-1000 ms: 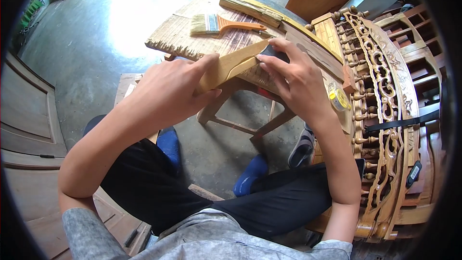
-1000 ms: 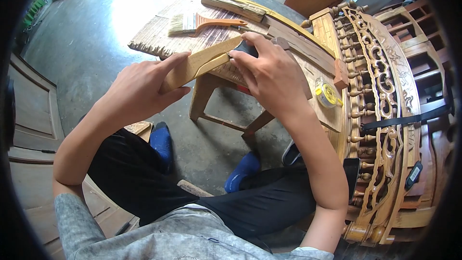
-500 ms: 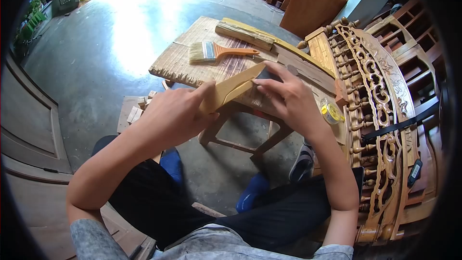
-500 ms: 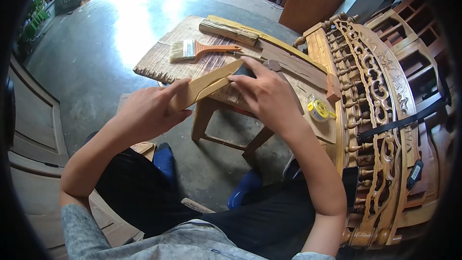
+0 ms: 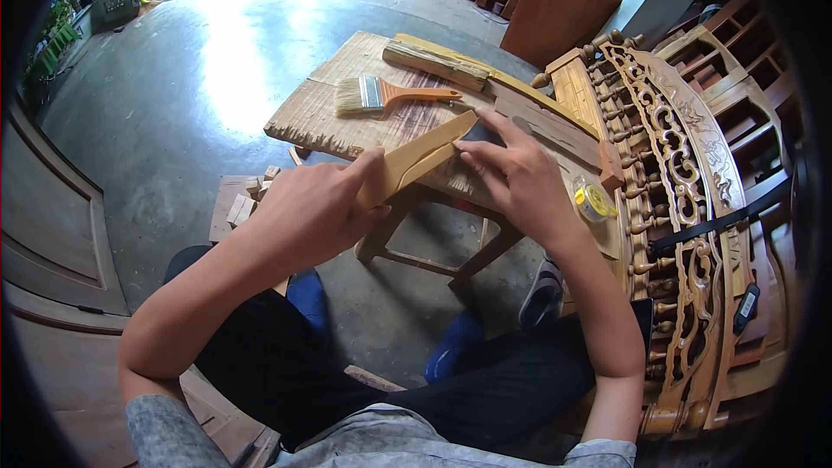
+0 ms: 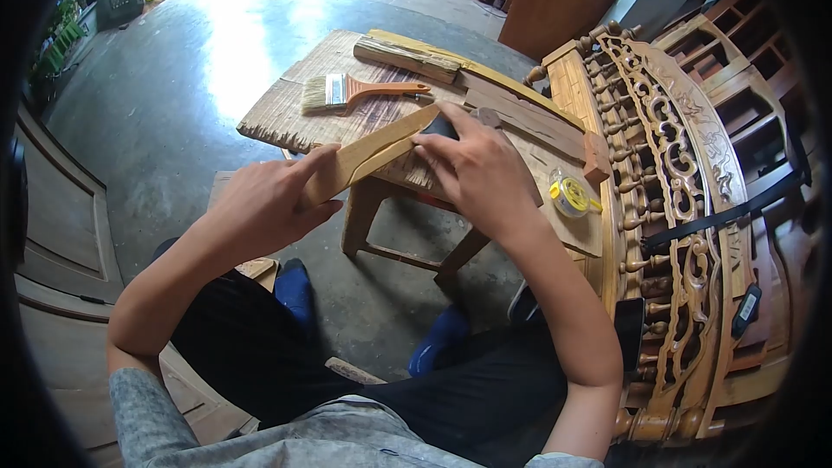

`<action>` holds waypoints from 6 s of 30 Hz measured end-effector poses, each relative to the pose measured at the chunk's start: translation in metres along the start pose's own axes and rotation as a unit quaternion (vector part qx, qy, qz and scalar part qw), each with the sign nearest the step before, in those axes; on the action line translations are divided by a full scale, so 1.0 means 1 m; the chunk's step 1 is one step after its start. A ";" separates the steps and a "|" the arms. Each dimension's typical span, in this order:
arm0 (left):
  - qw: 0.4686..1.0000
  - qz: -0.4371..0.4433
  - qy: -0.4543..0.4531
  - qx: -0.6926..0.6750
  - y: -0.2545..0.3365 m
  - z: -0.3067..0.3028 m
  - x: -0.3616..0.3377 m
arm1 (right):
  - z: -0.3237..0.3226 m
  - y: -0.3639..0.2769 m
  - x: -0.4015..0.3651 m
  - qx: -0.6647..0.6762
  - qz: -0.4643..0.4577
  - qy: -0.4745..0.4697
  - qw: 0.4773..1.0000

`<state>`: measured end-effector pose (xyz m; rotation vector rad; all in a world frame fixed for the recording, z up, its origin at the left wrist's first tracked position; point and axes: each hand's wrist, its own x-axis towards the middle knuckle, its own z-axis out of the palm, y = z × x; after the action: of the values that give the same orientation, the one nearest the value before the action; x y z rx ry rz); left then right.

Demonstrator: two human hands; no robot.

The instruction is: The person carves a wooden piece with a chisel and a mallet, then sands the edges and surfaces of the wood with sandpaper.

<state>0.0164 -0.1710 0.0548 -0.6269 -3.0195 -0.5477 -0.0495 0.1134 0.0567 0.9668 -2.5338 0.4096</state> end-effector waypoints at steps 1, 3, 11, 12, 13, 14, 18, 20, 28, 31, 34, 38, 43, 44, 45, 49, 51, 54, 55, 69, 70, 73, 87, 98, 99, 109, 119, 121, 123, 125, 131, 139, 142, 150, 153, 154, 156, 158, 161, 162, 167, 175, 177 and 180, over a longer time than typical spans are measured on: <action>1.000 -0.002 -0.004 -0.001 0.000 0.000 0.000 | 0.001 -0.007 -0.002 0.009 -0.005 0.001 1.000; 1.000 -0.014 -0.019 0.002 0.002 -0.003 0.000 | 0.000 -0.022 -0.003 0.033 0.000 -0.007 0.999; 0.999 -0.034 -0.029 0.014 0.005 -0.005 0.001 | 0.001 -0.006 0.000 0.020 0.029 -0.004 0.999; 0.999 -0.034 -0.028 0.012 0.006 -0.006 0.000 | 0.000 -0.015 -0.002 0.013 0.021 -0.004 1.000; 0.999 -0.034 -0.028 0.011 0.007 -0.007 -0.001 | -0.001 -0.021 -0.003 0.008 0.013 -0.003 1.000; 0.999 -0.035 -0.029 0.011 0.007 -0.007 -0.001 | -0.002 -0.023 -0.002 0.009 0.010 -0.006 1.000; 0.999 -0.028 -0.020 0.022 0.002 -0.003 0.001 | 0.002 -0.014 -0.001 -0.002 0.002 0.004 1.000; 0.999 -0.022 -0.011 0.022 0.000 0.000 0.001 | 0.003 -0.008 0.001 0.001 0.042 0.001 0.999; 0.999 -0.022 -0.017 0.025 0.002 -0.002 0.001 | 0.004 -0.014 -0.001 0.030 0.010 0.008 0.999; 0.999 -0.022 -0.013 0.023 0.001 0.000 0.001 | 0.009 -0.001 0.001 0.036 0.042 0.009 0.998; 0.999 -0.028 -0.026 0.020 0.003 -0.003 0.001 | 0.007 -0.025 -0.002 0.026 -0.003 0.013 1.000; 0.998 -0.033 -0.033 0.031 0.005 -0.005 0.001 | 0.006 -0.026 0.001 0.025 -0.017 0.008 1.000; 0.999 -0.021 -0.021 0.038 0.000 0.001 0.001 | 0.007 -0.011 0.003 0.008 0.052 0.019 0.998; 0.999 -0.023 -0.026 0.039 0.001 0.000 0.001 | 0.008 -0.017 0.002 0.016 0.034 0.024 0.999; 0.999 -0.023 -0.028 0.040 0.002 -0.001 0.001 | 0.011 -0.021 0.000 0.024 0.019 0.029 0.999; 0.998 -0.022 -0.031 0.048 0.002 -0.002 0.001 | 0.008 -0.030 0.000 0.068 -0.004 0.020 0.997; 0.998 -0.022 -0.030 0.048 0.002 -0.002 0.001 | 0.007 -0.021 0.001 0.056 0.014 0.015 0.998; 0.998 -0.023 -0.026 0.048 0.002 -0.002 0.001 | 0.007 -0.006 0.002 0.016 0.048 0.014 0.999; 0.998 -0.023 -0.025 0.051 0.001 -0.001 0.001 | 0.007 -0.008 0.001 0.009 0.047 0.012 0.999; 0.998 -0.020 -0.026 0.049 0.002 0.001 0.002 | 0.010 -0.033 0.001 0.011 0.018 0.011 1.000; 0.998 -0.024 -0.029 0.049 0.004 -0.001 0.002 | 0.011 -0.047 -0.001 0.003 0.000 0.012 1.000; 0.998 -0.019 -0.023 0.048 0.001 0.004 0.002 | 0.013 -0.046 -0.002 0.032 -0.038 0.026 0.998; 0.998 -0.024 -0.017 0.047 0.001 0.003 0.003 | 0.016 -0.012 0.007 -0.021 0.062 0.039 0.997; 0.999 -0.012 -0.005 0.033 -0.003 0.007 0.004 | 0.021 -0.008 0.008 0.063 0.038 0.047 0.996; 0.999 -0.017 -0.009 0.035 -0.002 0.005 0.003 | 0.023 -0.005 0.009 0.007 0.052 0.064 0.997; 0.999 -0.019 -0.014 0.030 -0.001 0.000 0.004 | 0.034 -0.020 -0.001 -0.035 -0.015 0.054 0.998; 1.000 -0.014 -0.011 0.009 -0.007 -0.004 0.004 | 0.018 -0.026 -0.001 -0.034 -0.004 0.000 0.999; 0.999 -0.021 -0.020 -0.022 -0.006 -0.006 0.003 | 0.019 -0.028 0.000 0.039 -0.037 -0.005 0.999; 0.999 -0.022 -0.025 -0.038 -0.006 -0.006 0.003 | 0.018 -0.034 0.000 0.073 -0.065 -0.013 0.995; 0.999 -0.016 -0.027 -0.039 -0.007 -0.004 0.004 | 0.016 -0.046 -0.002 0.066 -0.086 -0.024 0.994; 0.999 0.008 -0.007 -0.043 -0.012 0.003 0.003 | 0.016 -0.039 0.001 0.078 -0.090 -0.024 0.993; 0.996 -0.020 -0.062 -0.054 -0.009 0.001 0.001 | 0.025 -0.058 -0.005 0.116 -0.114 0.002 0.987; 0.997 -0.020 -0.051 -0.058 -0.010 0.007 0.000 | 0.027 -0.053 -0.004 0.102 -0.128 0.010 0.986; 0.995 -0.031 -0.078 -0.055 -0.008 0.000 0.001 | 0.025 -0.051 -0.005 0.088 -0.128 0.013 0.988; 0.995 -0.032 -0.082 -0.052 -0.008 0.000 0.002 | 0.024 -0.050 -0.004 0.092 -0.152 0.001 0.984; 0.994 -0.035 -0.086 -0.054 -0.005 -0.003 0.002 | 0.023 -0.046 -0.003 0.087 -0.147 0.005 0.985; 0.994 -0.036 -0.089 -0.056 -0.005 -0.007 0.001 | 0.024 -0.040 -0.001 0.079 -0.140 0.015 0.987; 0.994 -0.032 -0.088 -0.061 -0.006 -0.005 0.001 | 0.025 -0.047 -0.002 0.088 -0.144 0.018 0.985; 0.994 -0.030 -0.085 -0.058 -0.008 -0.002 0.001 | 0.028 -0.054 -0.005 0.078 -0.186 0.024 0.979; 0.995 -0.026 -0.078 -0.056 -0.009 0.000 0.001 | 0.026 -0.053 -0.005 0.072 -0.182 0.015 0.981; 0.994 -0.034 -0.086 -0.050 -0.006 -0.003 0.002 | 0.025 -0.040 -0.001 0.046 -0.154 0.029 0.987; 0.995 -0.022 -0.084 -0.046 -0.007 0.000 0.002 | 0.024 -0.044 -0.003 0.043 -0.172 0.019 0.984; 0.996 -0.020 -0.081 -0.042 -0.007 -0.002 0.002 | 0.025 -0.036 -0.001 0.040 -0.153 0.021 0.987; 0.996 -0.020 -0.076 -0.038 -0.006 -0.001 0.002 | 0.023 -0.044 -0.005 0.027 -0.142 0.017 0.989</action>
<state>0.0125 -0.1758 0.0539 -0.6407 -3.1726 -0.6489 -0.0223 0.0752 0.0397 1.3072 -2.3180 0.4054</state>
